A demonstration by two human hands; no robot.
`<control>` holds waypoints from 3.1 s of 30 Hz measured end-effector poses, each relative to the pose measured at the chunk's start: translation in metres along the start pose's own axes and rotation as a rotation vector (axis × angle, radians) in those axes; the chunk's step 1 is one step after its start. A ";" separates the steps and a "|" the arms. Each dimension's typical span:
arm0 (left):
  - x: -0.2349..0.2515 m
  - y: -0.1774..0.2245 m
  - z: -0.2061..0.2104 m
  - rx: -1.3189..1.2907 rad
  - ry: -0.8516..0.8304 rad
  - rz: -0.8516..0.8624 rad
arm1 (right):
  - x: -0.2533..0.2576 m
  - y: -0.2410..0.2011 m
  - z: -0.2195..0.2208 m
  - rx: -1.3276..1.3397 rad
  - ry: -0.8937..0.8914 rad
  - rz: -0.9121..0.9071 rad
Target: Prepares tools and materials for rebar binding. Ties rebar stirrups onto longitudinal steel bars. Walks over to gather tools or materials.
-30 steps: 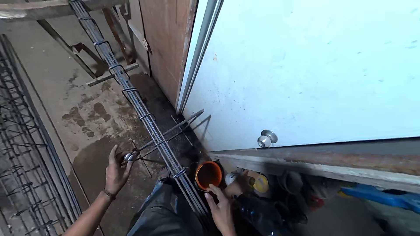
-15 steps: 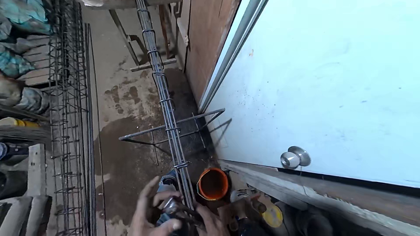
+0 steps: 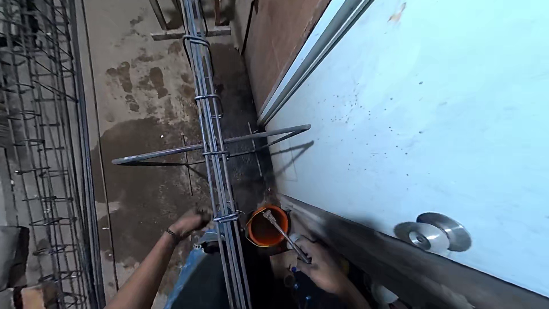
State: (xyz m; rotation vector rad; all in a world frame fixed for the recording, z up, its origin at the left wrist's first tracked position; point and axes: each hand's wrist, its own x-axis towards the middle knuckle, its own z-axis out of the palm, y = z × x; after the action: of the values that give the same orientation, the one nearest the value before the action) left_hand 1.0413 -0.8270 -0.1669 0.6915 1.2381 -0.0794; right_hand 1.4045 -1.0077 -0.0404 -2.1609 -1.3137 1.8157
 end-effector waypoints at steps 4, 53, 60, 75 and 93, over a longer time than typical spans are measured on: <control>0.008 -0.040 0.029 0.082 -0.147 0.057 | 0.017 -0.013 -0.006 -0.825 0.230 -0.189; 0.154 0.021 0.021 0.697 -0.515 0.284 | 0.081 -0.112 -0.073 -0.781 -0.429 0.030; 0.145 0.019 0.021 0.546 -0.536 0.321 | 0.063 -0.109 -0.065 -1.372 0.069 -0.549; 0.159 0.038 0.031 0.597 -0.659 0.387 | 0.179 0.002 -0.041 -0.587 -0.260 -0.689; 0.152 0.030 0.028 0.573 -0.595 0.376 | 0.057 -0.051 -0.040 -1.228 0.327 -0.616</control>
State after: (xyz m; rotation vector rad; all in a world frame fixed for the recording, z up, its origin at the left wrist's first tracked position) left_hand 1.1309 -0.7715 -0.2836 1.2780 0.4891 -0.3119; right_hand 1.4068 -0.9214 -0.0471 -1.7595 -2.9453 0.3388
